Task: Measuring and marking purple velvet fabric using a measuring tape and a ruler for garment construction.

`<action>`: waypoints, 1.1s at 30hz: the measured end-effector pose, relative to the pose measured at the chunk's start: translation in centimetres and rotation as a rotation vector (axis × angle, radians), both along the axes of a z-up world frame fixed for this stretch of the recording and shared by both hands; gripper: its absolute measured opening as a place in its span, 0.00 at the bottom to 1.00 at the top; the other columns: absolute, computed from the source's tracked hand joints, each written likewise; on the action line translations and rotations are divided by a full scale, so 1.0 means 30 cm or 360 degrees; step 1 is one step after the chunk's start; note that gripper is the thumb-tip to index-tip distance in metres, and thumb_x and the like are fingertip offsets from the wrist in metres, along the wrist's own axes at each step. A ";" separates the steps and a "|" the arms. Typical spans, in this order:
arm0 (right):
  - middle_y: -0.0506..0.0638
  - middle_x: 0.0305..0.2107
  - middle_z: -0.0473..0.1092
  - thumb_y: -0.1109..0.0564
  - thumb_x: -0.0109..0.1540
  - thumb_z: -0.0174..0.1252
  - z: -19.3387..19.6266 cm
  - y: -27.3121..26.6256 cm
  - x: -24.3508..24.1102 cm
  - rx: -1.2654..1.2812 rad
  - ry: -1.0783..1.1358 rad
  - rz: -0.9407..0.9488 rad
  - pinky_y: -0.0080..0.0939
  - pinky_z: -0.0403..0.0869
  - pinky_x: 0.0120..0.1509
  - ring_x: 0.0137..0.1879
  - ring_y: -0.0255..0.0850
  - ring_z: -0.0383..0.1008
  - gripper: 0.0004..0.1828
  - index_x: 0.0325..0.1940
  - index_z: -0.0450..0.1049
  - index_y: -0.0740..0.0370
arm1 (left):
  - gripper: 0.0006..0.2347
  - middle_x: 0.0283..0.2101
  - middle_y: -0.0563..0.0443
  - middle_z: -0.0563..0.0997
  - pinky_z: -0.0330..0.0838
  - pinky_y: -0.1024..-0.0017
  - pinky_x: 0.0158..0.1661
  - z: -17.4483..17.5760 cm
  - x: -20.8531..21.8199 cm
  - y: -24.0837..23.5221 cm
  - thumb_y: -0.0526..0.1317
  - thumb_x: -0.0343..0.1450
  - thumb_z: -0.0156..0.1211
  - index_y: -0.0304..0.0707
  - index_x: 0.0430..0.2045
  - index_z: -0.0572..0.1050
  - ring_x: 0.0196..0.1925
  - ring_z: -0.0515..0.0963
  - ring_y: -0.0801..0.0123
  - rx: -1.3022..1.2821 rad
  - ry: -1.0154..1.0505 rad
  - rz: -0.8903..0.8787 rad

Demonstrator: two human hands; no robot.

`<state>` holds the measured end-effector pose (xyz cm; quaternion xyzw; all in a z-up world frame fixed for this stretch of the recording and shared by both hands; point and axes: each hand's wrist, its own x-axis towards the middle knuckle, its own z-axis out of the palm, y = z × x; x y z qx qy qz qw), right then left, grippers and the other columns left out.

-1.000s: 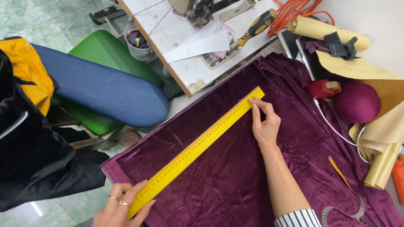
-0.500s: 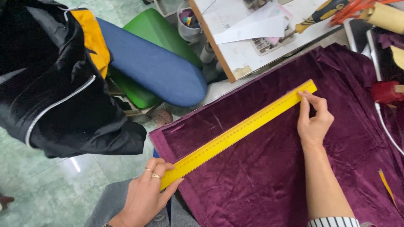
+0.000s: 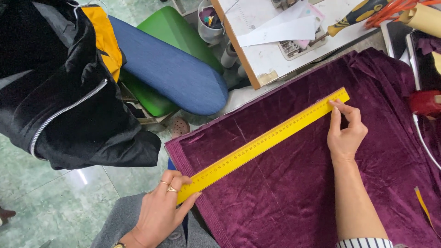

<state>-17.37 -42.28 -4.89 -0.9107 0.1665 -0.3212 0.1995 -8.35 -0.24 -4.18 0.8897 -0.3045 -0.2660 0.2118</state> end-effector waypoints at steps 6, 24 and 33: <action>0.59 0.43 0.74 0.69 0.70 0.52 -0.004 -0.003 0.006 0.0004 -0.0041 -0.0072 0.44 0.72 0.60 0.54 0.50 0.76 0.03 0.46 0.72 0.71 | 0.18 0.40 0.51 0.72 0.67 0.63 0.36 0.024 0.034 -0.026 0.54 0.62 0.66 0.45 0.37 0.73 0.40 0.74 0.59 -0.0516 -0.0631 -0.0112; 0.49 0.39 0.77 0.66 0.62 0.57 0.011 -0.011 0.029 0.0089 -0.0030 -0.0259 0.46 0.74 0.57 0.53 0.46 0.75 0.04 0.39 0.74 0.61 | 0.06 0.37 0.51 0.71 0.59 0.66 0.32 0.012 0.197 -0.985 0.33 0.63 0.60 0.40 0.30 0.80 0.39 0.66 0.62 -0.0570 -0.0876 -0.1313; 0.50 0.37 0.77 0.65 0.62 0.57 0.031 -0.015 0.032 0.0172 -0.0031 -0.0275 0.47 0.74 0.55 0.51 0.48 0.76 0.03 0.39 0.74 0.62 | 0.23 0.53 0.56 0.72 0.66 0.63 0.42 0.105 0.253 -1.160 0.43 0.57 0.73 0.44 0.46 0.76 0.55 0.67 0.60 -0.0027 -0.0834 -0.1798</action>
